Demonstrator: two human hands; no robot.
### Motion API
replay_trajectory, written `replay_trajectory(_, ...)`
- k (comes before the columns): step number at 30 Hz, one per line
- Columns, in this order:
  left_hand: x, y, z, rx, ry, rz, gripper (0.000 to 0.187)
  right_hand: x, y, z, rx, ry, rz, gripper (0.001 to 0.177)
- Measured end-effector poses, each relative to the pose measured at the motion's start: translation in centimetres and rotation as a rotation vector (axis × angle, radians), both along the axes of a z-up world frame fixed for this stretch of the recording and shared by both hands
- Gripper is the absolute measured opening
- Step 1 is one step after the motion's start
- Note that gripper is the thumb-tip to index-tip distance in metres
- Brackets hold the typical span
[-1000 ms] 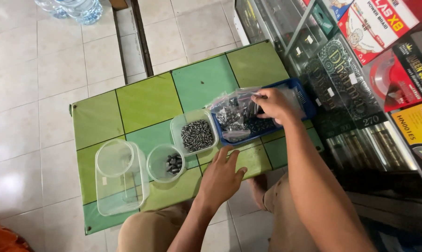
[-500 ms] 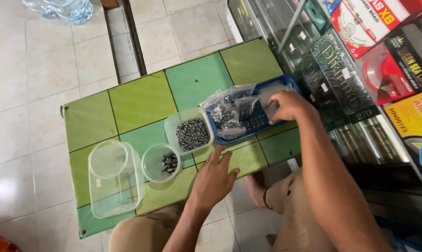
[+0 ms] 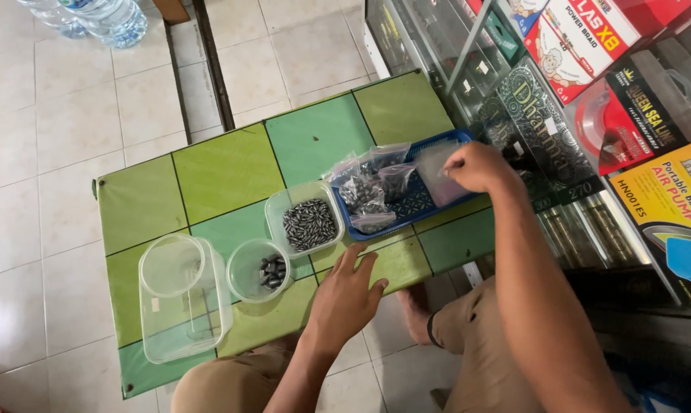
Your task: Picking up small metal fishing weights from a container and placing them into small plastic zip-lock bags on a low table.
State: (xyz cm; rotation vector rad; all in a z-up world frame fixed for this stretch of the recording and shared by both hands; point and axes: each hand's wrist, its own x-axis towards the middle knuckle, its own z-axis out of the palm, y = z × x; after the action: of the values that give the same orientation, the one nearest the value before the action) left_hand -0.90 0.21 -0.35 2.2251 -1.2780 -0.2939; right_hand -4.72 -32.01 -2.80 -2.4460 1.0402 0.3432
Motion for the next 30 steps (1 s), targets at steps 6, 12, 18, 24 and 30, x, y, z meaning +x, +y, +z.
replay_trajectory(6, 0.8, 0.1, 1.2, -0.055, 0.046, -0.050, 0.028, -0.1, 1.6, 3.7, 0.081, -0.409, -0.249, 0.015)
replay_trajectory(12, 1.9, 0.2, 3.3, -0.662, 0.349, 0.258, 0.023, 1.9, 10.4, 8.5, 0.663, -0.810, -0.044, 0.014)
replay_trajectory(18, 4.2, 3.2, 4.6, -0.702, 0.774, 0.468, 0.019, 4.4, 16.6, 7.2, 0.890, -0.815, 0.174, 0.016)
replay_trajectory(24, 5.1, 6.6, 5.6, -0.718, 0.772, 0.532, 0.019, 6.5, 21.1, 7.9, 0.893, -0.799, 0.185, 0.028)
replay_trajectory(30, 6.2, 10.0, 6.1, -0.712, 0.702, 0.636, 0.019, 8.1, 25.3, 8.0, 0.926, -0.756, 0.295, 0.027)
